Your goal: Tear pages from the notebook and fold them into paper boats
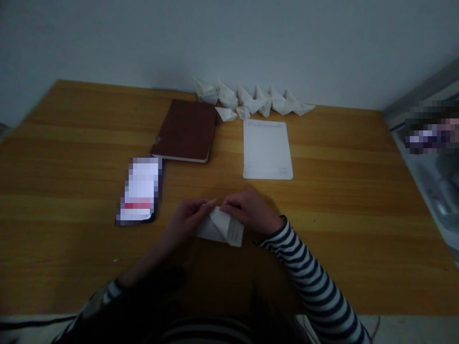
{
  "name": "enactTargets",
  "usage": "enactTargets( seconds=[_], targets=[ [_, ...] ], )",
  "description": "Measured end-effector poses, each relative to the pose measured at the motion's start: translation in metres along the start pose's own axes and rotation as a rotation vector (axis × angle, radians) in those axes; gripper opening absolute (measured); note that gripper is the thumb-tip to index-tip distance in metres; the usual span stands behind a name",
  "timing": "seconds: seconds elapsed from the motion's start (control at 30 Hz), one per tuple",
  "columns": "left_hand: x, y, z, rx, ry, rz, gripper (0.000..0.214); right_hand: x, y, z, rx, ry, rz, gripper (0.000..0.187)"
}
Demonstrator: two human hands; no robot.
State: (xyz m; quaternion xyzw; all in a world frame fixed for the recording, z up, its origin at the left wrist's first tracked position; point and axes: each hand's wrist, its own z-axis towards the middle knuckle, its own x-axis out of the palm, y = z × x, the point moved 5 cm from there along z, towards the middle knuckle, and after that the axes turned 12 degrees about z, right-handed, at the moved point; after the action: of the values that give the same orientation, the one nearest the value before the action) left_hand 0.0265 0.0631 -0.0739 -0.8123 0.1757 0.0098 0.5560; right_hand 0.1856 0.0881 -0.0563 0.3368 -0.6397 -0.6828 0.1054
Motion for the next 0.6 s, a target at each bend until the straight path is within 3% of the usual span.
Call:
enactTargets(
  seconds=[0.2, 0.37, 0.5, 0.6],
  targets=[
    [-0.005, 0.008, 0.006, -0.089, 0.022, -0.086, 0.042, 0.006, 0.006, 0.001, -0.017, -0.128, 0.012, 0.029],
    [-0.01, 0.003, 0.005, -0.027, -0.004, 0.007, 0.055, 0.01, 0.006, 0.0, -0.007, -0.044, 0.034, 0.025],
    [-0.009, -0.003, 0.004, 0.027, 0.006, 0.084, 0.048, 0.014, 0.006, -0.001, 0.004, 0.049, 0.001, 0.028],
    [-0.007, -0.004, 0.005, 0.017, 0.083, 0.061, 0.039, 0.015, 0.007, -0.002, -0.013, -0.003, -0.002, 0.03]
  ],
)
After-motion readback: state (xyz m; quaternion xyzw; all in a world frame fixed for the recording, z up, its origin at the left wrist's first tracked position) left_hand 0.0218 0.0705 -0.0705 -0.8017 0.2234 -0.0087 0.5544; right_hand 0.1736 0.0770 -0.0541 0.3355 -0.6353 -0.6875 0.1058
